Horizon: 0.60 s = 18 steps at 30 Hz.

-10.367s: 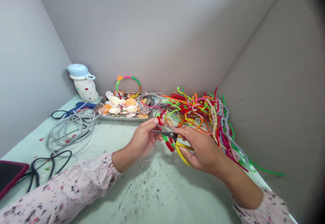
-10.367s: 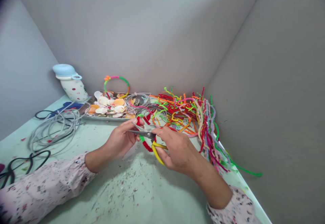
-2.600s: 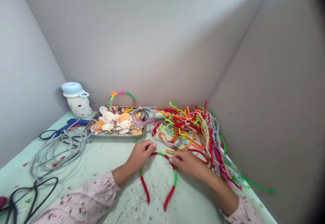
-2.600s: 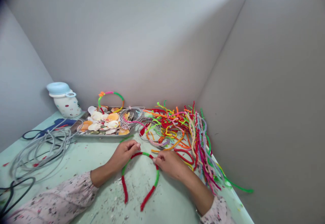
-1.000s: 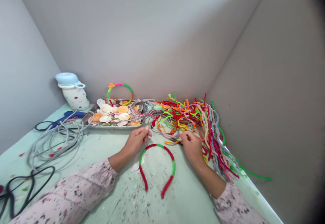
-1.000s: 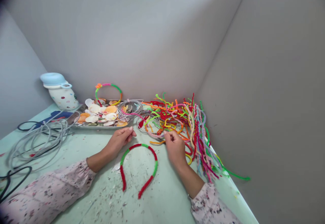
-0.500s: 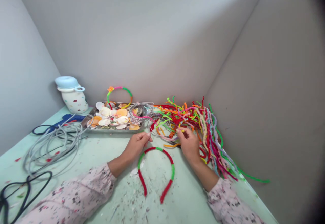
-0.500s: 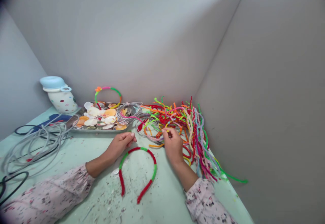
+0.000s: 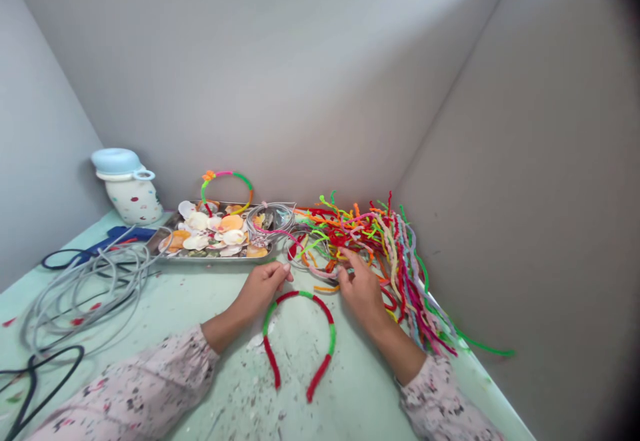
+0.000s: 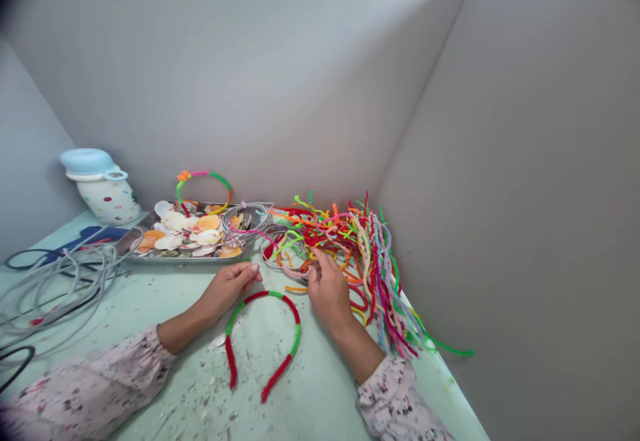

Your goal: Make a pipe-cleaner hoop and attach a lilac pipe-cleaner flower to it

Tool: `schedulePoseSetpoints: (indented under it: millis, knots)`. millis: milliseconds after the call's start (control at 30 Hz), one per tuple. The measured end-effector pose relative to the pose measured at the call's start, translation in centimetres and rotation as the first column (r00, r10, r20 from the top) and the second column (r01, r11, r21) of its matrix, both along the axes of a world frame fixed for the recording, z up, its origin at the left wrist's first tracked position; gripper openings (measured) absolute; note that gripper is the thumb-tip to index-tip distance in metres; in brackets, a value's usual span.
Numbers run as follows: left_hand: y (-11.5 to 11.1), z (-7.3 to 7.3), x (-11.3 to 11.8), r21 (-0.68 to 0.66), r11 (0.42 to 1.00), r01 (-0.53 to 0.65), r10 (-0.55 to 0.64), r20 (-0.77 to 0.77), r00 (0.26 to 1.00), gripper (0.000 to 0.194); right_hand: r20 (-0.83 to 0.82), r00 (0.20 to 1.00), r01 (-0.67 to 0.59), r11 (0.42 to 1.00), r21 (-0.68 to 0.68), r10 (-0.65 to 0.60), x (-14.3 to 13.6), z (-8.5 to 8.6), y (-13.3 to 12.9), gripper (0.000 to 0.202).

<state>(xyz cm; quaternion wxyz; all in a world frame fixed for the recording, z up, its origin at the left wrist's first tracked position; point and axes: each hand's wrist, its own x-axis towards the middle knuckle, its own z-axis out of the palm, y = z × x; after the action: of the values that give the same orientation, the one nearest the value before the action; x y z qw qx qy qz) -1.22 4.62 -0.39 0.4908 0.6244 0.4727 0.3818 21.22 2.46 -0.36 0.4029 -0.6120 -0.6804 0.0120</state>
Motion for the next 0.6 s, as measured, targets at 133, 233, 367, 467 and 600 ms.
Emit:
schedulePoseSetpoints:
  millis: [133, 233, 367, 467, 600]
  knots:
    - [-0.1, 0.0, 0.0, 0.001, 1.0, -0.004, 0.004, 0.003, 1.0, 0.044, 0.299, 0.94, 0.174, 0.985, 0.0, -0.166, 1.9, 4.2, -0.8, 0.047]
    - [-0.1, 0.2, 0.1, 0.013, 1.0, 0.0, 0.0, -0.011, 1.0, 0.043, 0.474, 0.808, 0.446, 0.889, -0.105, -0.349, 4.4, 7.2, -1.4, 0.057]
    - [-0.1, 0.4, 0.1, 0.027, 1.0, -0.001, 0.002, -0.043, 0.999, 0.043, 0.553, 0.724, 0.662, 0.64, -0.39, -0.412, 7.1, 7.7, -1.2, 0.077]
    - [-0.1, 0.5, 0.1, 0.028, 1.0, 0.004, -0.003, -0.049, 0.999, 0.043, 0.521, 0.771, 0.635, 0.509, -0.581, -0.366, 8.1, 5.9, -0.1, 0.088]
    - [0.0, 0.4, 0.1, 0.017, 1.0, 0.014, -0.013, -0.063, 0.998, 0.044, 0.494, 0.779, 0.627, 0.52, -0.581, -0.387, 9.2, 3.8, 1.2, 0.094]
